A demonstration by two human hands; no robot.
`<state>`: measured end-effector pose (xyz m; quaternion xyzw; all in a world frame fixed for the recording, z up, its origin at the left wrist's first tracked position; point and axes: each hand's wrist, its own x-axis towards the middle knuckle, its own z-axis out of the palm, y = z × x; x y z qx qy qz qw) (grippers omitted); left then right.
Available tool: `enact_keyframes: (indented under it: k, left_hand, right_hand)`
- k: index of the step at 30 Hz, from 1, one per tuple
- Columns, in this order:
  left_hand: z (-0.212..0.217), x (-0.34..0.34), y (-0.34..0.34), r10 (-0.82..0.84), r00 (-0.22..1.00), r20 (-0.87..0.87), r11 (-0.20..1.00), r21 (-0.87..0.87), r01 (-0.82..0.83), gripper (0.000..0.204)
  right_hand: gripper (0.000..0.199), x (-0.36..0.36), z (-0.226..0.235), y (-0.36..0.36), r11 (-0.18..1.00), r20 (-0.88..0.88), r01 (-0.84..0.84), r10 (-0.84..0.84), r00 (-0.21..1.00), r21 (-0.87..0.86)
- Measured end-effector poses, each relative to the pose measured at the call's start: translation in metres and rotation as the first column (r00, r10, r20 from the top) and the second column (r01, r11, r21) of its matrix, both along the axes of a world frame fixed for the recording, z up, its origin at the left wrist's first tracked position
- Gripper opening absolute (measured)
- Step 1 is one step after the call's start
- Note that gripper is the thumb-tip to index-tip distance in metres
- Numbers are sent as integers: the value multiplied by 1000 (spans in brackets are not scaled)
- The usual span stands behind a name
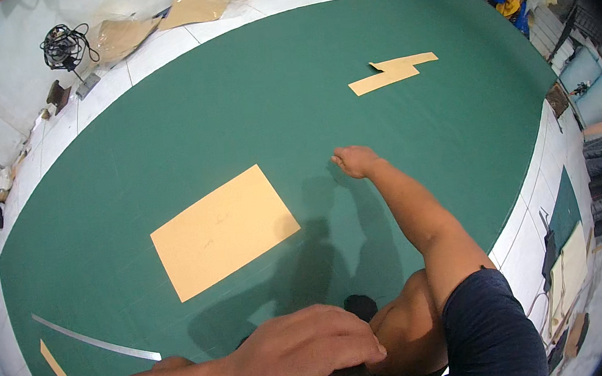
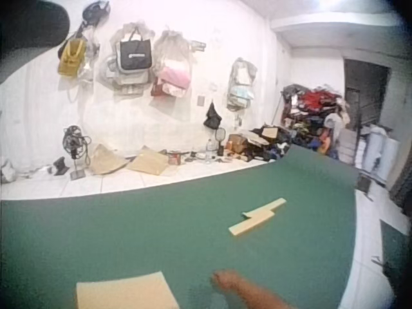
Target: The person places a rectangular sheet of light brown paper on a green floor mat and repeatedly marks its edges with a pencil. They reposition the paper several times and continue marking along different sides.
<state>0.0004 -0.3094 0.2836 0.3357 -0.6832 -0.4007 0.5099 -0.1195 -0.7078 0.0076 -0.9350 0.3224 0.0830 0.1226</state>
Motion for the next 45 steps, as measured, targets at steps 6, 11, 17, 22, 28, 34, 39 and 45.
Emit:
enact_keyframes:
  k: [6,11,17,22,28,34,39,45]
  left_hand:
    - [9,-2,3,62,998,31,997,-46,-60,30]
    - [8,-6,8,132,990,41,985,-115,-127,26]
    - [11,-3,5,133,988,80,983,-142,-121,26]
    - [-9,-8,-7,157,987,44,909,-397,-127,27]
    - [-15,-14,-14,196,979,-52,824,-533,-193,27]
    - [-19,-8,-22,243,970,-4,743,-643,-189,22]
    - [-19,-10,-25,293,956,-31,709,-663,-239,23]
    - [-21,-7,-27,284,959,-9,709,-671,-217,26]
  right_hand:
    - [36,0,2,3,1000,38,-4,5,999,-26]
    - [37,12,12,7,997,-66,33,-29,997,70]
    - [37,5,10,1,1000,-49,5,-5,999,1]
    - [36,6,6,-1,998,-75,23,-19,997,61]
    - [36,5,1,-2,999,-26,27,-27,999,29]
    - [37,10,6,-1,999,-57,-24,22,998,-24]
    - [37,8,12,2,1000,-61,9,-9,998,-3]
    - [38,14,23,7,1000,-122,0,1,992,12]
